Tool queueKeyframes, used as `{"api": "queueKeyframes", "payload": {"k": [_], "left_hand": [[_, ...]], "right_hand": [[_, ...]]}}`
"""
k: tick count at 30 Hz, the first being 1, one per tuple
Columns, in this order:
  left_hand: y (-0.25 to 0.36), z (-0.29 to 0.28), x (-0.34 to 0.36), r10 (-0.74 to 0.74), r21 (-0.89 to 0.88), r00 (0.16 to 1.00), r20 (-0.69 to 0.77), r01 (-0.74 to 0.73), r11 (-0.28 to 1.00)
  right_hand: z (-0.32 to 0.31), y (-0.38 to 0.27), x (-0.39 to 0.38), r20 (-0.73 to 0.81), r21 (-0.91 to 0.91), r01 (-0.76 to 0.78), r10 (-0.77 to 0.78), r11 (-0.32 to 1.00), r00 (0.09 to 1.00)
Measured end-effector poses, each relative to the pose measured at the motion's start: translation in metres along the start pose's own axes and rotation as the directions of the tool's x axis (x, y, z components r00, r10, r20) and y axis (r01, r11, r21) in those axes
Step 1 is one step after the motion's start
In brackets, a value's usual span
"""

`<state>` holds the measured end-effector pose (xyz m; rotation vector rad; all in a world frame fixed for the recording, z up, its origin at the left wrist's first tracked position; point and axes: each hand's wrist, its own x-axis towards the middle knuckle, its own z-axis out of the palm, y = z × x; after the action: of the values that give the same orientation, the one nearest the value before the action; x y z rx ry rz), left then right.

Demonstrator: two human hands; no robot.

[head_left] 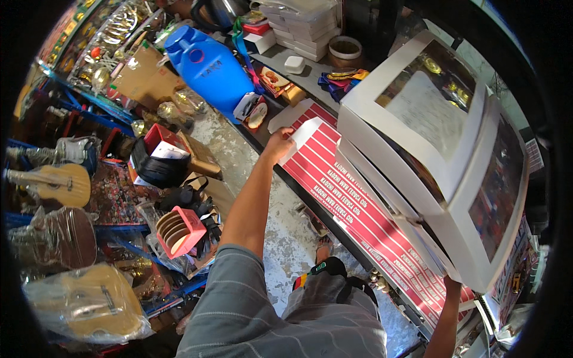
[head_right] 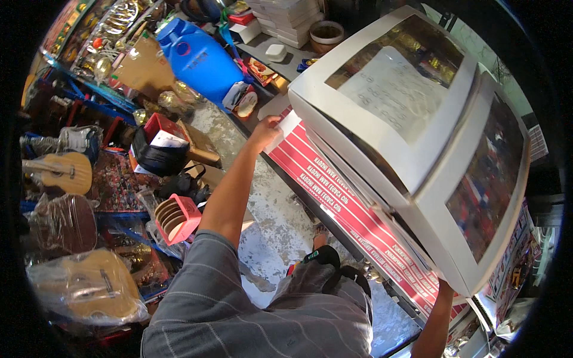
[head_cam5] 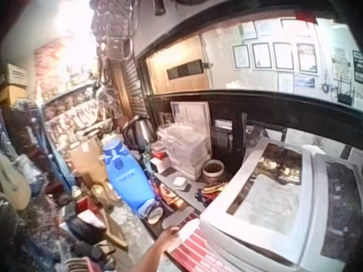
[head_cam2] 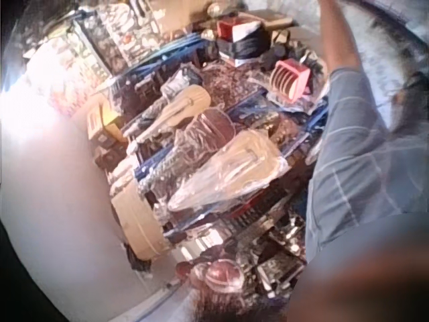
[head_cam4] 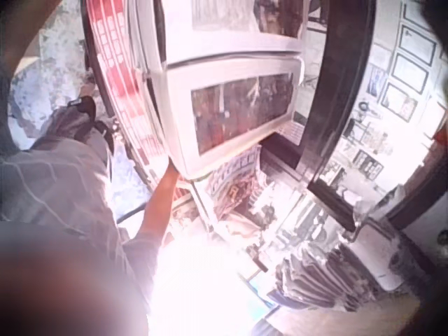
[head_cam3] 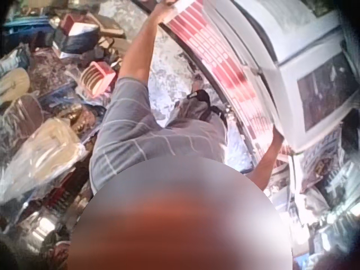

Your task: The person repeatedly folds large red-and-white printed paper sheets in half and stacks them on a cluttered workbench. The person handles the sheets one at a time, aligning edges before folding and placing each folded sheet onto a growing stack.

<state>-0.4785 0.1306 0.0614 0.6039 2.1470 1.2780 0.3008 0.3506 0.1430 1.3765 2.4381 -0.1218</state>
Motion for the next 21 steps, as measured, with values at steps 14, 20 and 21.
{"api": "queueKeyframes", "payload": {"k": [14, 20, 21], "left_hand": [[-0.039, 0.003, 0.13, 0.169, 0.379, 0.973, -0.155, -0.1, 0.92], [-0.023, 0.011, 0.088, 0.25, 0.56, 0.936, -0.249, -0.071, 0.825], [-0.024, 0.012, 0.078, 0.179, 0.548, 0.942, -0.283, 0.006, 0.837]], "right_hand": [[-0.035, -0.126, 0.021, -0.077, 0.112, -0.063, 0.072, 0.992, 0.994], [-0.044, -0.205, -0.023, -0.069, 0.274, -0.013, 0.033, 0.962, 0.997], [-0.043, -0.212, -0.038, -0.016, 0.37, -0.043, 0.052, 0.928, 0.999]]}}
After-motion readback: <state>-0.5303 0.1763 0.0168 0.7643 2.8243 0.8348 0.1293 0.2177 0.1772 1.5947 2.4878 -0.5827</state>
